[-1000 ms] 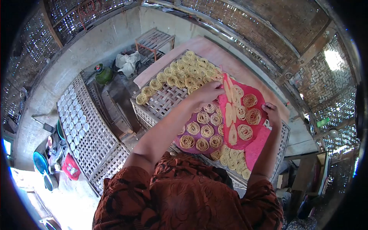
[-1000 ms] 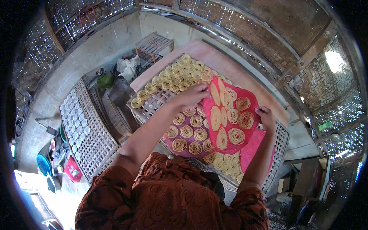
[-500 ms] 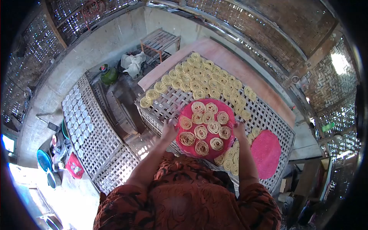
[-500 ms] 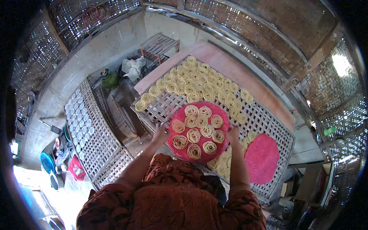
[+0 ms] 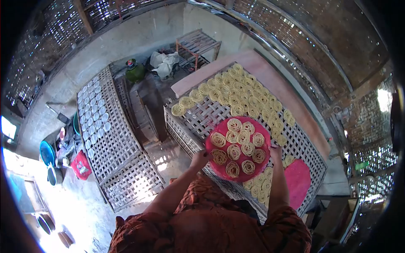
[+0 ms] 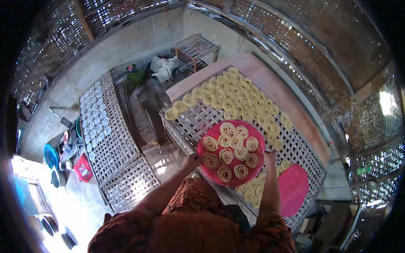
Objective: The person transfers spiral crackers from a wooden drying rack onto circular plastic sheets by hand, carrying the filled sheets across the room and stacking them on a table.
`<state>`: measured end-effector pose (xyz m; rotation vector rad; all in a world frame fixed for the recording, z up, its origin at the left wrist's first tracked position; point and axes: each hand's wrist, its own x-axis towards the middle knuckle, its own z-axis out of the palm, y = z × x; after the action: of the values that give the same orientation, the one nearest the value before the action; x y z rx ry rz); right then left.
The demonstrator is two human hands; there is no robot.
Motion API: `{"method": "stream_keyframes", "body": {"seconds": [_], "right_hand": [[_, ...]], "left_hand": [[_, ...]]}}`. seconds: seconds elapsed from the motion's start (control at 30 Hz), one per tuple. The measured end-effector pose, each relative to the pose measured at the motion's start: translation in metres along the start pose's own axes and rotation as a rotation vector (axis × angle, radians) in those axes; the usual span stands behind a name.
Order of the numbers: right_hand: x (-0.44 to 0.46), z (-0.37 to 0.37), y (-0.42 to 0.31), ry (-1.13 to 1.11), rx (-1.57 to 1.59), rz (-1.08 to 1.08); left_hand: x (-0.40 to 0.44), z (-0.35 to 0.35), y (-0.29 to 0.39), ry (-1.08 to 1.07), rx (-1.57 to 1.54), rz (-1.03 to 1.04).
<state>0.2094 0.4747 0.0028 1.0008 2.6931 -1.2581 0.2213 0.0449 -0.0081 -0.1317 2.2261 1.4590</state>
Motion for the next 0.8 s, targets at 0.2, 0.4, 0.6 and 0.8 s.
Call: {"method": "stream_keyframes", "body": {"seconds": [0.2,0.4,0.6,0.8], "right_hand": [[-0.1,-0.011,-0.132,0.034,-0.122,-0.452],[-0.218,0.06,-0.207,-0.352,-0.108,-0.722],[-0.408,0.185,-0.275,-0.772,-0.023,-0.981],[-0.655,0.328,-0.33,-1.199,0.017,-1.245]], "left_hand": [[-0.038,-0.009,0.0,0.021,-0.237,0.209],[-0.227,-0.112,-0.044,0.195,-0.636,0.088],[-0.463,-0.161,-0.13,0.688,-0.618,0.13],[-0.659,-0.18,-0.224,1.293,-0.827,0.089]]}}
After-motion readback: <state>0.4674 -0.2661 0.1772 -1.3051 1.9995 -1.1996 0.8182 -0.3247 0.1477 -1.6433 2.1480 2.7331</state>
